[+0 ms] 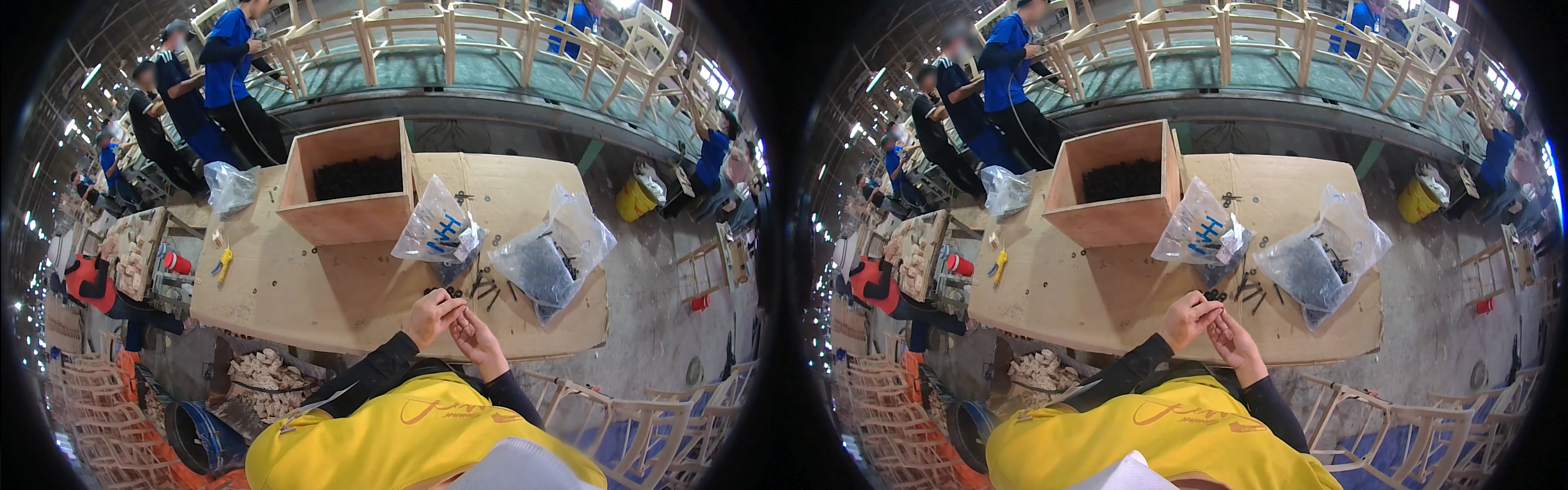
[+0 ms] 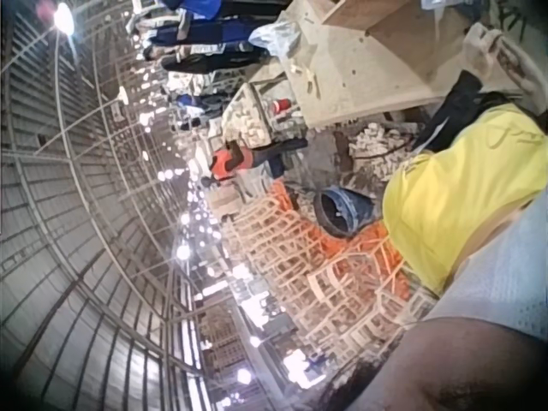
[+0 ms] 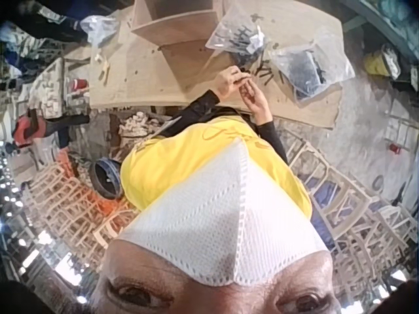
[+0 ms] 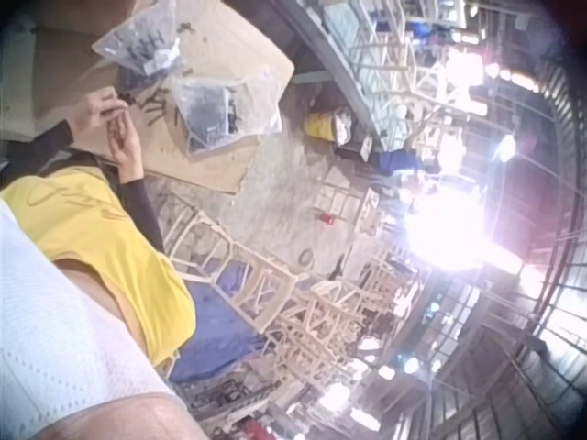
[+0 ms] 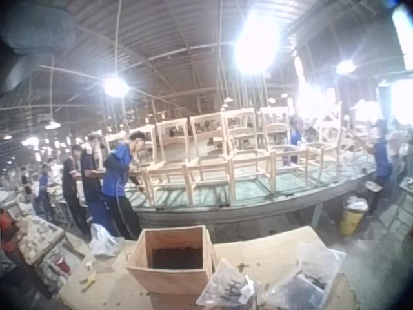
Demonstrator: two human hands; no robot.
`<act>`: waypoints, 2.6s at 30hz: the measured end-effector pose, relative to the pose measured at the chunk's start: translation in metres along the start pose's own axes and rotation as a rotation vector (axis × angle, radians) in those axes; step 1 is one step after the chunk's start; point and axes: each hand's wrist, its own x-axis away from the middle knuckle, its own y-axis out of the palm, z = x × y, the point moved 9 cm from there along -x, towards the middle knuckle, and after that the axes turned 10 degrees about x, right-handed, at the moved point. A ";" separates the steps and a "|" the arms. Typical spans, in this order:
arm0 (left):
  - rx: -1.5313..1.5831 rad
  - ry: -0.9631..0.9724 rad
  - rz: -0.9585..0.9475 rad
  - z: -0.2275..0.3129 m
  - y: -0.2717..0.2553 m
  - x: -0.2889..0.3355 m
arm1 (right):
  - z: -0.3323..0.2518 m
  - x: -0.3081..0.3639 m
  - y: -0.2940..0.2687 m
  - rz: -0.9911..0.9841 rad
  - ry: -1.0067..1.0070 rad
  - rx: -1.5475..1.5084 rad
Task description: The person repeatedly picks up small black plastic caps and screws from a table, inserts the caps onto the screws, and places the assembled units into a wooden box. The person handles the items one at a time in a repetitive sequence.
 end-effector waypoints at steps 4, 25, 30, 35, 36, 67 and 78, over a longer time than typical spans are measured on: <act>-0.034 -0.020 -0.002 -0.002 -0.002 0.005 | 0.003 0.005 0.006 0.014 0.009 0.007; 0.086 -0.202 -0.052 -0.013 -0.031 -0.017 | -0.022 0.008 -0.010 0.163 -0.093 0.823; -0.193 0.089 0.301 -0.004 -0.153 -0.113 | -0.096 0.015 -0.030 0.748 -0.740 1.723; 0.067 -0.067 0.757 -0.049 -0.239 -0.142 | -0.117 0.015 -0.016 0.849 -0.931 1.942; 0.276 -0.136 0.688 -0.070 -0.224 -0.140 | -0.121 0.010 -0.021 0.846 -0.870 1.893; 0.397 -0.340 0.309 -0.122 -0.191 -0.448 | -0.116 0.011 -0.050 0.891 -1.059 1.799; 0.387 -0.573 0.025 -0.108 -0.127 -0.479 | -0.129 0.028 -0.049 1.017 -0.996 1.849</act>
